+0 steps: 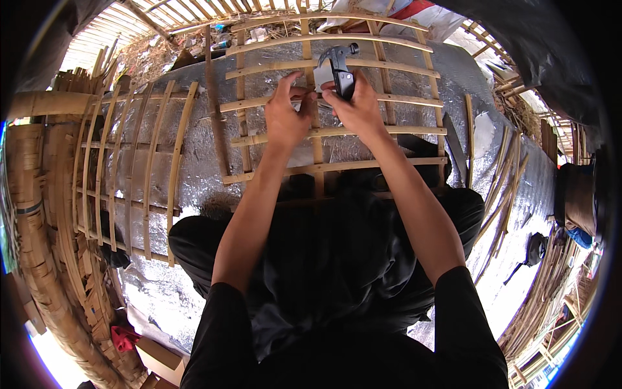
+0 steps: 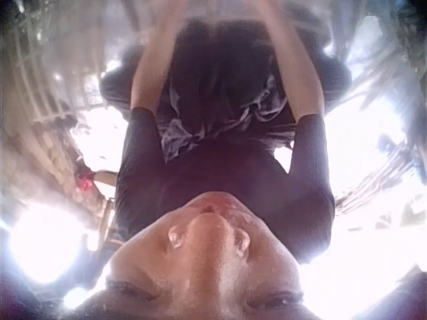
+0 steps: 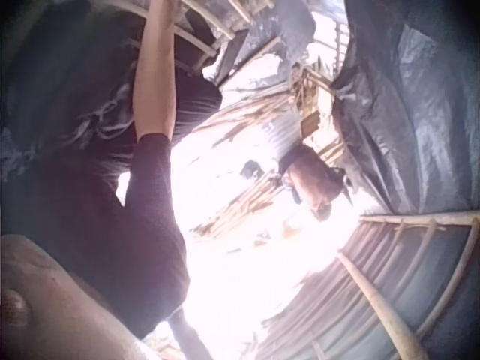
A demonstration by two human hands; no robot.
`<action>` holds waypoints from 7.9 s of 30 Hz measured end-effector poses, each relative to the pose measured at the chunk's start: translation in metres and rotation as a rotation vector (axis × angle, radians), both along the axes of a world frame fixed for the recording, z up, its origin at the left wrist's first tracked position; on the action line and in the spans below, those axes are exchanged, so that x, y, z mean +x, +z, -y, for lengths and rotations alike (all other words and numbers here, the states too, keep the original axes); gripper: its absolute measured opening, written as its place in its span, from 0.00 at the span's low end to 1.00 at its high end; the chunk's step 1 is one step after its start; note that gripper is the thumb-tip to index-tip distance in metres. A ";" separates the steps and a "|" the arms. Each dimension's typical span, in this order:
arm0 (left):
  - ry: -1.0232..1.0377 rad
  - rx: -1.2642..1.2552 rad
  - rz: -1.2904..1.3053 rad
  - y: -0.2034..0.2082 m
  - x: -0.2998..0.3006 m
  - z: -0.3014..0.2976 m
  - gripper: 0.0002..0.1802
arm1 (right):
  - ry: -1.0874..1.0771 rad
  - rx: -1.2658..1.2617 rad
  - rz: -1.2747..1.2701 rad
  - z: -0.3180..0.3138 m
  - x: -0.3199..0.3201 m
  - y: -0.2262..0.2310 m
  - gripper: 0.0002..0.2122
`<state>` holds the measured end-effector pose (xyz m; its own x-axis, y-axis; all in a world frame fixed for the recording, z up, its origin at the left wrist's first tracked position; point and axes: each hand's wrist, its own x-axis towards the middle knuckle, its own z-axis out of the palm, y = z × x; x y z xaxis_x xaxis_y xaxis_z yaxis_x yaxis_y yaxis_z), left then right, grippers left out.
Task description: The person hammers thin bamboo strips into a wooden lattice frame while sitting on the ground. They position each strip and secure it by driving fasteners with a hammer.
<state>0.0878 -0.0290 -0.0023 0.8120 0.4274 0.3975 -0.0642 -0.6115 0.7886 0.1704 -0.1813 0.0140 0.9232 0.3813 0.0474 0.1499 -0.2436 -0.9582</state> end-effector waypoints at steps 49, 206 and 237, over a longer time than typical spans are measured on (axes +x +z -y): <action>-0.129 0.077 0.068 -0.005 0.003 -0.022 0.11 | 0.156 -0.379 0.535 -0.019 -0.001 0.013 0.16; -0.102 0.105 0.067 -0.009 0.011 -0.019 0.15 | 0.038 -0.398 0.000 -0.023 0.017 0.023 0.18; -0.094 0.119 0.091 -0.013 0.012 -0.017 0.05 | 0.059 -0.425 0.132 -0.024 0.009 0.030 0.16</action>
<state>0.1003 -0.0121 -0.0156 0.8045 0.2972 0.5142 -0.1930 -0.6879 0.6997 0.1794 -0.1573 0.0445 0.8958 0.4444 -0.0088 0.2897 -0.5986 -0.7469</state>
